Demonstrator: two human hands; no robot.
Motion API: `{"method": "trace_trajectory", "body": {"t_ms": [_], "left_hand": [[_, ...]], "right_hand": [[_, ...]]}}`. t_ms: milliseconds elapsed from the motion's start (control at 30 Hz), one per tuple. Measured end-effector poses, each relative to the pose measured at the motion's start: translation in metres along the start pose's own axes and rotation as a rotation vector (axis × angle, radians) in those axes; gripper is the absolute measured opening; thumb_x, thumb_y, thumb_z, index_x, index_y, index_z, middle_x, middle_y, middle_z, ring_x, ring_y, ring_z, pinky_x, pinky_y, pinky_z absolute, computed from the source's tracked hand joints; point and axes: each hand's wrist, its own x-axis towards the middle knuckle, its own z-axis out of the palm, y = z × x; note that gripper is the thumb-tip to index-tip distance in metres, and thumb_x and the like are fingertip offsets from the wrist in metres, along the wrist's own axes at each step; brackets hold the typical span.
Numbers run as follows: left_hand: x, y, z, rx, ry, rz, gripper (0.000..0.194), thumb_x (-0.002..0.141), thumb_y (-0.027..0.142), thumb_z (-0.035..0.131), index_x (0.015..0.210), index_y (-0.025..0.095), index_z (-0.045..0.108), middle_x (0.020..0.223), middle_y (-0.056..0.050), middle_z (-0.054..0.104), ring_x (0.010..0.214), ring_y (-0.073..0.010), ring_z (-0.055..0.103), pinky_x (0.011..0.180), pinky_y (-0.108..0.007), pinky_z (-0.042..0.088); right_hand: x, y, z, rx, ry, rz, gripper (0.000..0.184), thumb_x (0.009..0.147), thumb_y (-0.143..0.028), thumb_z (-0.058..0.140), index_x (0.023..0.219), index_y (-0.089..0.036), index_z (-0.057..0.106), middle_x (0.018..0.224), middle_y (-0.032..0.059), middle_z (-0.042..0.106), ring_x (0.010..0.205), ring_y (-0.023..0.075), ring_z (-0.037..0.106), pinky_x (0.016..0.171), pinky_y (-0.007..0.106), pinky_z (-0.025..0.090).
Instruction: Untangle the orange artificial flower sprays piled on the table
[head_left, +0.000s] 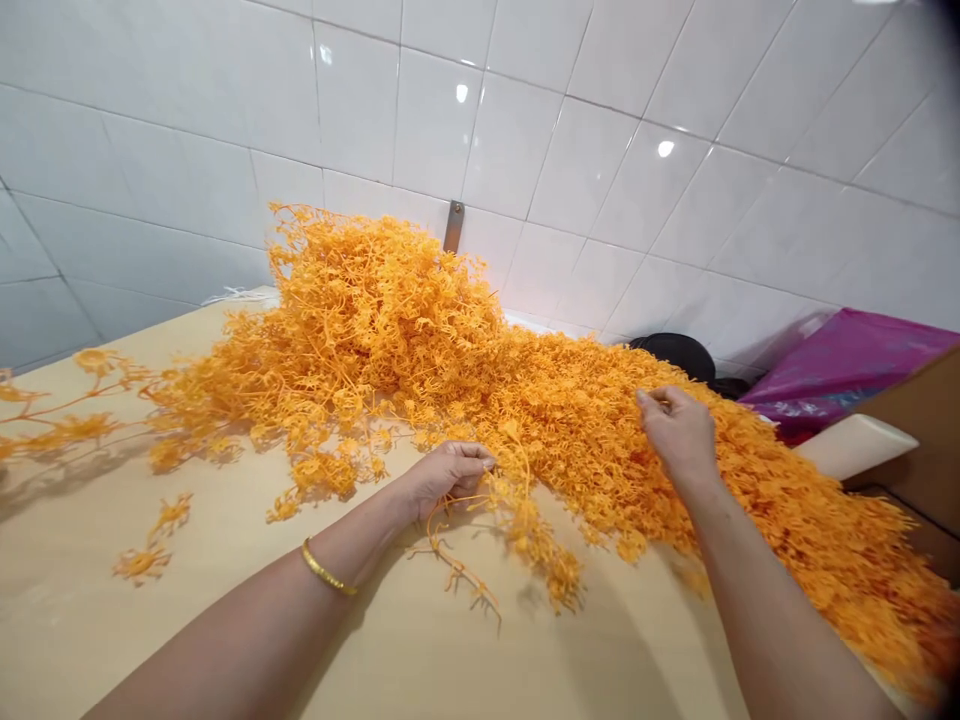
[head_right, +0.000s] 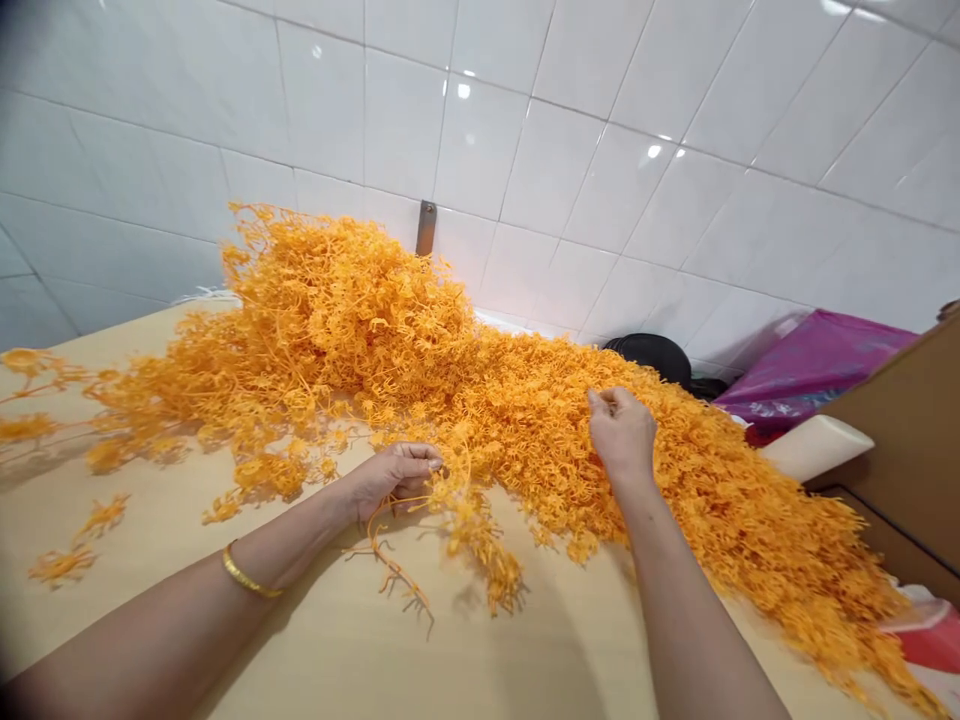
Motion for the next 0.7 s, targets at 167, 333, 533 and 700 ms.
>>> {"method": "trace_trajectory", "body": {"t_ms": [167,333,533,700], "left_hand": [[0.003,0.0,0.001,0.045,0.0,-0.005,0.021,0.062,0.032,0.062,0.066,0.014,0.051,0.037,0.011,0.022,0.033,-0.0014,0.012,0.034,-0.018,0.009],[0.002,0.002,0.003,0.053,0.011,-0.015,0.016,0.064,0.027,0.06,0.063,0.014,0.049,0.037,0.011,0.021,0.034,-0.0013,0.012,0.035,-0.018,0.008],[0.002,0.003,0.006,0.081,0.039,-0.016,0.019,0.062,0.027,0.062,0.064,0.014,0.049,0.037,0.011,0.021,0.033,-0.0007,0.012,0.037,-0.019,0.006],[0.003,0.001,0.003,0.044,-0.027,0.013,0.023,0.062,0.029,0.064,0.065,0.013,0.048,0.039,0.01,0.023,0.034,-0.0004,0.013,0.037,-0.019,0.006]], "right_hand": [[-0.018,-0.006,0.003,-0.269,-0.031,-0.183,0.022,0.072,-0.032,0.045,0.067,-0.017,0.061,0.077,0.0072,0.052,0.071,0.0198,0.05,0.057,0.03,0.033],[-0.035,-0.039,0.02,-0.064,-0.123,-0.344,0.027,0.079,-0.028,0.039,0.087,-0.016,0.061,0.089,0.0085,0.058,0.086,0.0196,0.05,0.076,0.033,0.036],[-0.047,-0.081,0.038,0.048,-0.599,-0.391,0.026,0.072,-0.038,0.05,0.083,-0.017,0.061,0.081,0.0049,0.061,0.079,0.0182,0.051,0.069,0.03,0.038],[-0.043,-0.082,0.056,0.232,-0.542,-0.247,0.015,0.068,-0.028,0.051,0.058,-0.017,0.051,0.054,-0.0017,0.05,0.053,0.0102,0.044,0.051,0.022,0.034]]}}
